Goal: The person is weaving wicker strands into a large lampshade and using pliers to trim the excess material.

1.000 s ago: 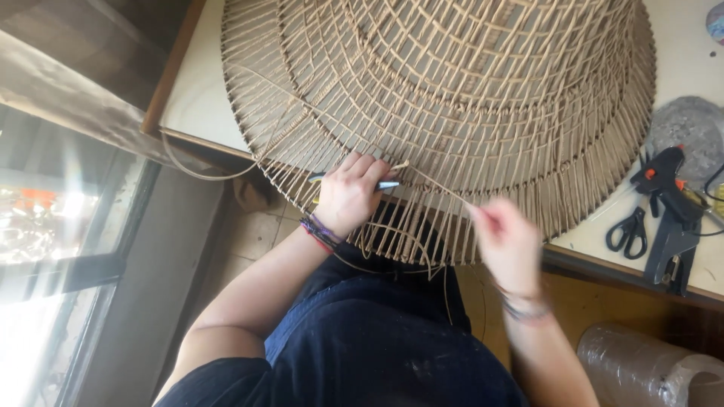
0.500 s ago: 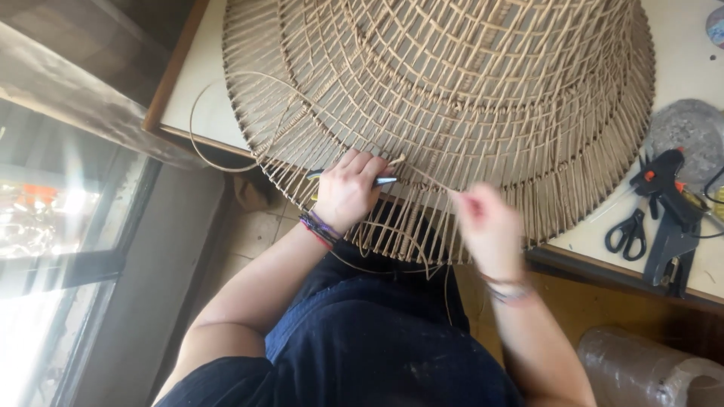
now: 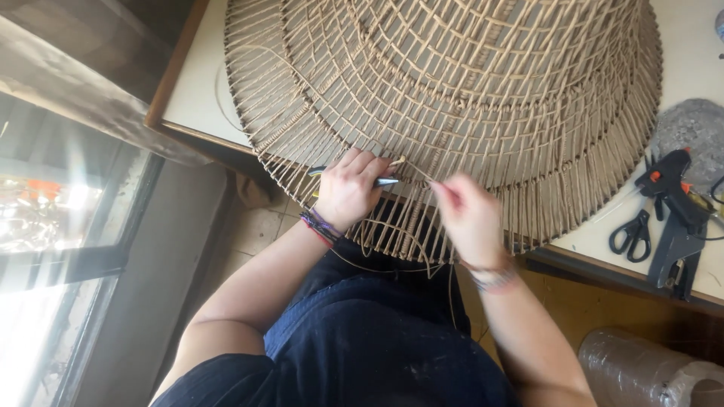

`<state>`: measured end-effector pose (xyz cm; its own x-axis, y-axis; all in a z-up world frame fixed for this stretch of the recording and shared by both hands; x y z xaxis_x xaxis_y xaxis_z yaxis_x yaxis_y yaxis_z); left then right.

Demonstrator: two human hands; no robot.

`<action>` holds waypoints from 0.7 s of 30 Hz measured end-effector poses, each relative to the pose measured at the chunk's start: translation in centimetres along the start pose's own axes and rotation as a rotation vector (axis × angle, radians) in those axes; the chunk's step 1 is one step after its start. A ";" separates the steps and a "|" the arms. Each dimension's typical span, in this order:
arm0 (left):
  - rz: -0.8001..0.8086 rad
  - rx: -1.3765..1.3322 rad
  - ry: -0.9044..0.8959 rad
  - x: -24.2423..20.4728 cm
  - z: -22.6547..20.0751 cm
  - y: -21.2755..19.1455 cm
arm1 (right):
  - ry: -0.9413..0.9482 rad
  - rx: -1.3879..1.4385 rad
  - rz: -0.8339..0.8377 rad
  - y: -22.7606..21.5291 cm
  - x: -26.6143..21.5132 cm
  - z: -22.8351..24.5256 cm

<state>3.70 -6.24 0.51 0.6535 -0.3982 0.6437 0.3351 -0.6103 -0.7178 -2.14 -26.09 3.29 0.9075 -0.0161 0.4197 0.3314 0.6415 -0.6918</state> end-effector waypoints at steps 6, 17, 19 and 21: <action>0.001 -0.092 -0.074 1.9 -1.5 -2.6 | 0.229 -0.127 0.148 -11.9 -8.0 -5.5; -0.028 -0.063 -0.038 0.7 -0.2 -1.5 | 0.062 -0.038 -0.015 -5.0 -1.7 -0.9; -0.034 -0.071 -0.035 1.2 -0.1 -1.5 | 0.153 -0.094 -0.032 -10.5 -5.5 -4.2; -0.059 -0.075 -0.033 1.4 -0.5 -1.5 | 0.380 -0.257 -0.061 -15.1 -10.7 -11.2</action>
<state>3.74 -6.23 2.62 0.6564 -0.3384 0.6743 0.3225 -0.6821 -0.6563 -13.95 -44.23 2.64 0.8987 -0.3589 0.2519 0.3967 0.4208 -0.8158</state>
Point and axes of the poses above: each hand's wrist, its own x-axis towards the middle knuckle, its own y-axis out of the palm, z = x × y, the point moved 7 cm from there along x, towards the middle knuckle, and after that the axes turned 2 degrees about -y, right-handed, at the moved point
